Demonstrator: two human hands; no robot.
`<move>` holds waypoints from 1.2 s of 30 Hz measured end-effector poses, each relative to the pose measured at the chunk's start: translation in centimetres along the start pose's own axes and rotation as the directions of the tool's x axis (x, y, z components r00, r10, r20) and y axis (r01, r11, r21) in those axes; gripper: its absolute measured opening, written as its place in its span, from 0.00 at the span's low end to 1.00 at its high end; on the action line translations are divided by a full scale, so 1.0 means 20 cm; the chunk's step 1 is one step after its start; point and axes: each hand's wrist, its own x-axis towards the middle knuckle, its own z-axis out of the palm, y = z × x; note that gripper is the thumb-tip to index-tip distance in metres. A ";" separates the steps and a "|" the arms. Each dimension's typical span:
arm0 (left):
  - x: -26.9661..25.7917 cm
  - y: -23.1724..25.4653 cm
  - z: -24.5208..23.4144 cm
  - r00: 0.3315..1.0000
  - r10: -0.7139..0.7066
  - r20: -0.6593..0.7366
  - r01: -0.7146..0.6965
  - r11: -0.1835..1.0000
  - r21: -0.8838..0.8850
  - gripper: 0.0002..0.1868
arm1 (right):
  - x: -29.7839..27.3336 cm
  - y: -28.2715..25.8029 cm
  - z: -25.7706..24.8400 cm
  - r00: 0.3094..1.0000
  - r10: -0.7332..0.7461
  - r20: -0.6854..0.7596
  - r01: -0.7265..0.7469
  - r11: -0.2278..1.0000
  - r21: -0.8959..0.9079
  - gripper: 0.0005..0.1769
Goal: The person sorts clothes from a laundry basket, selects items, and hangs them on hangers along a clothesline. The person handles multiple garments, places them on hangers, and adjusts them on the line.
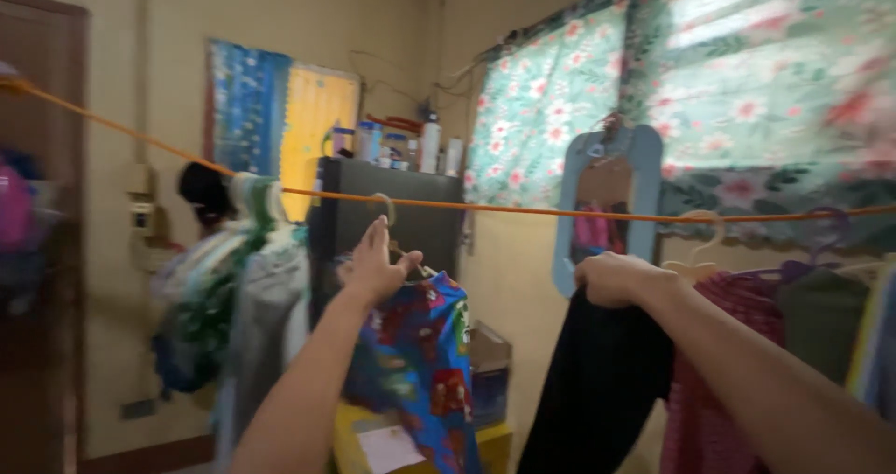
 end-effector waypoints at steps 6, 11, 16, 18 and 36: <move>-0.09 0.28 0.05 0.986 0.066 0.155 -0.109 0.950 0.292 0.32 | -0.34 0.06 -0.21 0.958 -0.281 0.051 0.263 0.939 0.221 0.20; -0.11 0.56 0.16 0.998 0.057 0.031 -0.065 0.927 0.369 0.40 | -0.52 0.05 -0.32 0.953 -0.302 -0.003 0.283 0.892 0.354 0.20; -0.21 0.89 0.34 0.993 0.097 0.070 -0.116 0.932 0.344 0.43 | -0.48 0.10 -0.21 0.958 -0.222 -0.184 0.277 0.884 0.377 0.15; -0.26 1.02 0.38 0.990 0.074 0.117 -0.107 0.947 0.302 0.44 | -0.43 0.16 -0.14 0.938 -0.193 -0.287 0.285 0.902 0.325 0.12; -0.17 1.34 0.87 0.955 0.176 0.240 -0.219 0.962 0.164 0.27 | -0.16 0.38 0.10 0.924 -0.127 -0.360 0.241 0.926 0.291 0.13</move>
